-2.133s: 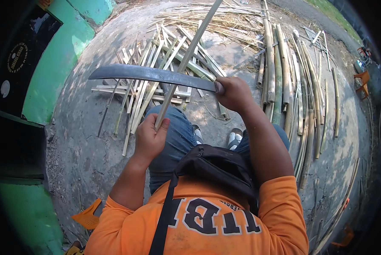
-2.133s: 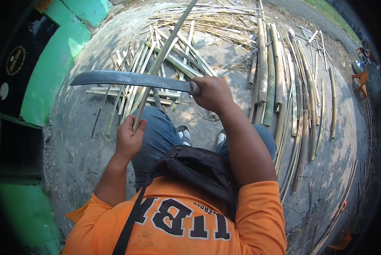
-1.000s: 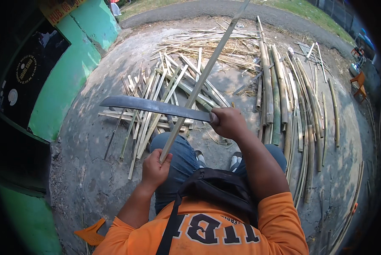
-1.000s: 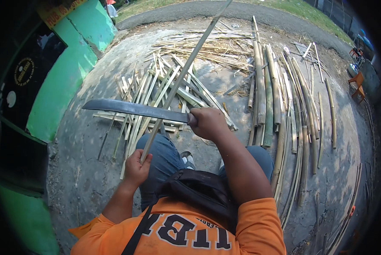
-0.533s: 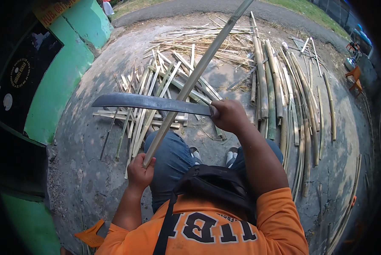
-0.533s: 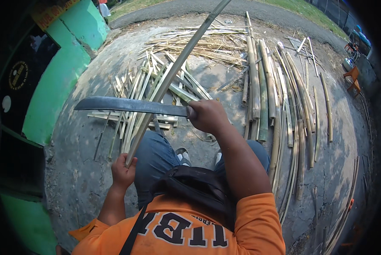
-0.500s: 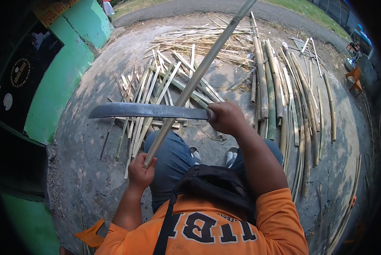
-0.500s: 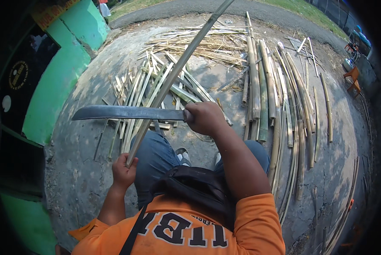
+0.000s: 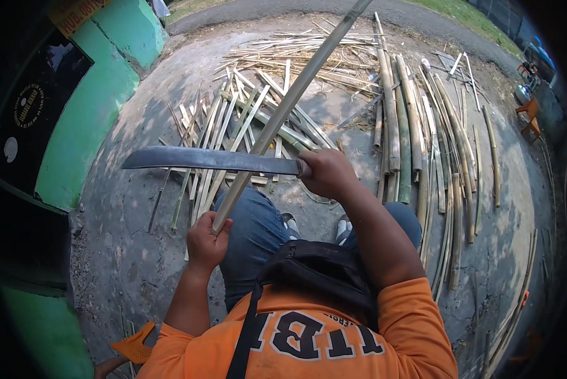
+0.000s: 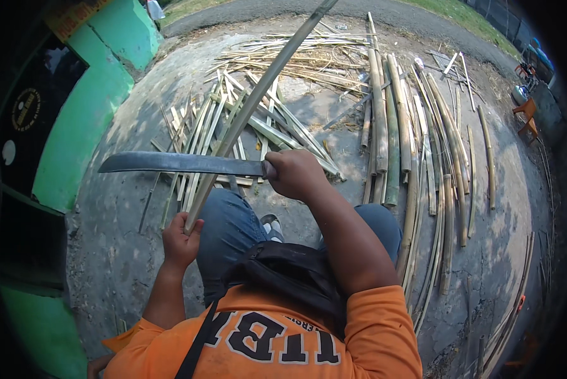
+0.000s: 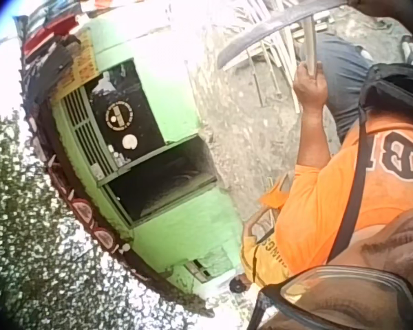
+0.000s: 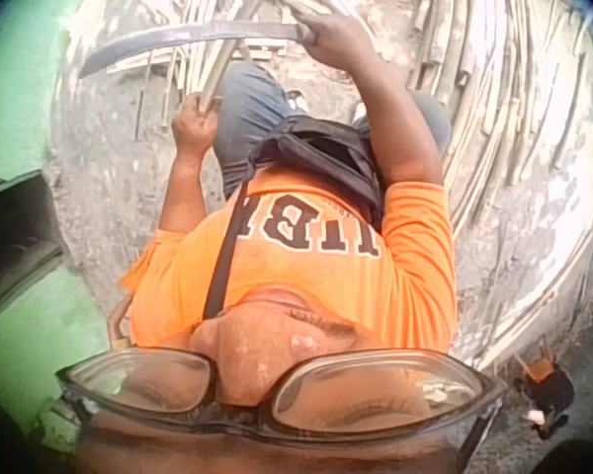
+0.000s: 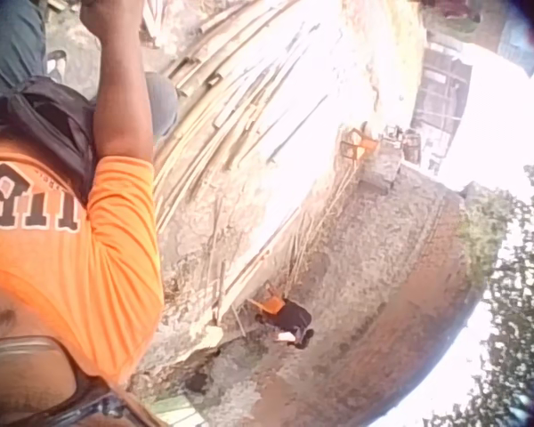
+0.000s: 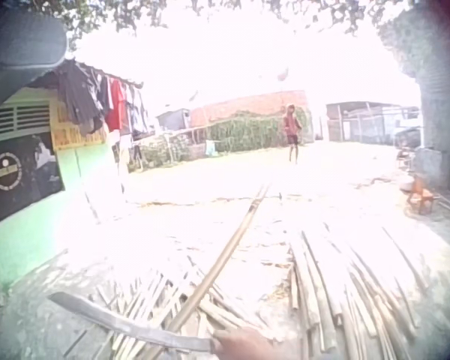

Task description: The person uses a large blade to shave and thin down long strips of bamboo, running the blade along the length of each strip one at a time while holding them by hand.

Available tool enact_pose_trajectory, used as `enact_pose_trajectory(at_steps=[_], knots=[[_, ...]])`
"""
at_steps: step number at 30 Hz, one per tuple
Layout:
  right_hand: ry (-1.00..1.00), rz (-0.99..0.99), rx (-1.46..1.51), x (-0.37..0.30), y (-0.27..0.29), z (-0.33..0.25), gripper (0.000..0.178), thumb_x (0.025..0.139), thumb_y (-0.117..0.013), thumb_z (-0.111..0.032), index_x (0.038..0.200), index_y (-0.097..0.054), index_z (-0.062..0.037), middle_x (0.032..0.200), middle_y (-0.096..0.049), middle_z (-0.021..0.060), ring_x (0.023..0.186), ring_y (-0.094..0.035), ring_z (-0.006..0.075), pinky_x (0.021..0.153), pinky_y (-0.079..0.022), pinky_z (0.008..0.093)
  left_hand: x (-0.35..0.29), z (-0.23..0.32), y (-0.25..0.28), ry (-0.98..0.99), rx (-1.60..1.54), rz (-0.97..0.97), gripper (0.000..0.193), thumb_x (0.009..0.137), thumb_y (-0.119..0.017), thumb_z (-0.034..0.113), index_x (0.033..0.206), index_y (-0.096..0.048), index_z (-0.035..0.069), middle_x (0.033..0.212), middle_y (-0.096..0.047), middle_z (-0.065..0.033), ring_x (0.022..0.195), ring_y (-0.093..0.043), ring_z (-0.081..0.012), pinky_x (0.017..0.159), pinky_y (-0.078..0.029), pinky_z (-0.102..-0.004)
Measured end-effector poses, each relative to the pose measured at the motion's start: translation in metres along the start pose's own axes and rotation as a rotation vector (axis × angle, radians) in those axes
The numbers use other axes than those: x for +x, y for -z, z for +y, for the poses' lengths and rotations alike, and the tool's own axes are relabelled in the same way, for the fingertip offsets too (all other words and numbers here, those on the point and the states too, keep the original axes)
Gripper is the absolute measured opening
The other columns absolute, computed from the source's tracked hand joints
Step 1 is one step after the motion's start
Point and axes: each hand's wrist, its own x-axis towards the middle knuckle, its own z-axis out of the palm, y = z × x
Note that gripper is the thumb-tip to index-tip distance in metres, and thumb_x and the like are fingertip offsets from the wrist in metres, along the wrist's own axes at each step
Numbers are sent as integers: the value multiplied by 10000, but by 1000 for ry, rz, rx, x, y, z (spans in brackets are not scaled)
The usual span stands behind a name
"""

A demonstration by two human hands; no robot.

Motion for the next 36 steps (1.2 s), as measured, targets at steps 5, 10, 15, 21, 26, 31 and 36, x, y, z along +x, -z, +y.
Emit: enact_pose_trajectory(at_steps=[5,10,15,21,26,31,36], knots=[[-107,-78,-90,-1,14,18,83,788,-668,-168,759,-634,-98,703,-633,172,729,-647,436,656,-504,554,8,5,2,-95,75,28,326,956,-774,336,960,-651,33,812,-680,-177,751,-680,-418,661,-523,-490],[-60,-102,-188,-5,12,22,142,823,-672,-244,769,-673,-113,696,-661,159,704,-677,416,660,-540,538,13,3,-2,-96,152,57,289,944,-783,289,969,-656,30,833,-693,-178,766,-689,-421,659,-526,-495],[-90,-54,-49,-2,7,-4,129,832,-676,-209,779,-651,-94,718,-644,188,725,-647,450,665,-512,568,14,15,-7,-66,78,61,282,939,-789,275,967,-655,28,833,-698,-181,765,-693,-424,664,-530,-494],[-63,-43,-136,-2,20,12,136,838,-682,-231,791,-680,-104,718,-665,169,728,-672,424,679,-537,541,13,25,-1,-78,54,40,299,936,-797,285,962,-659,21,825,-698,-183,762,-694,-426,660,-530,-487],[-119,-58,-121,-2,24,15,134,841,-681,-229,797,-684,-103,722,-667,171,732,-672,423,678,-539,538,7,26,6,-41,11,29,307,934,-802,292,967,-663,20,829,-700,-185,763,-696,-424,654,-527,-482],[-72,-23,-60,-2,16,-3,127,856,-666,-216,811,-682,-98,726,-665,171,727,-671,422,675,-539,535,6,26,10,32,3,29,304,928,-809,281,970,-665,16,842,-705,-190,772,-704,-416,659,-529,-468],[-10,-85,-62,-4,5,-11,136,867,-658,-218,821,-680,-93,735,-659,170,718,-664,418,676,-537,528,11,34,8,26,18,-7,292,931,-804,270,968,-666,15,846,-707,-198,770,-704,-425,663,-533,-475]])
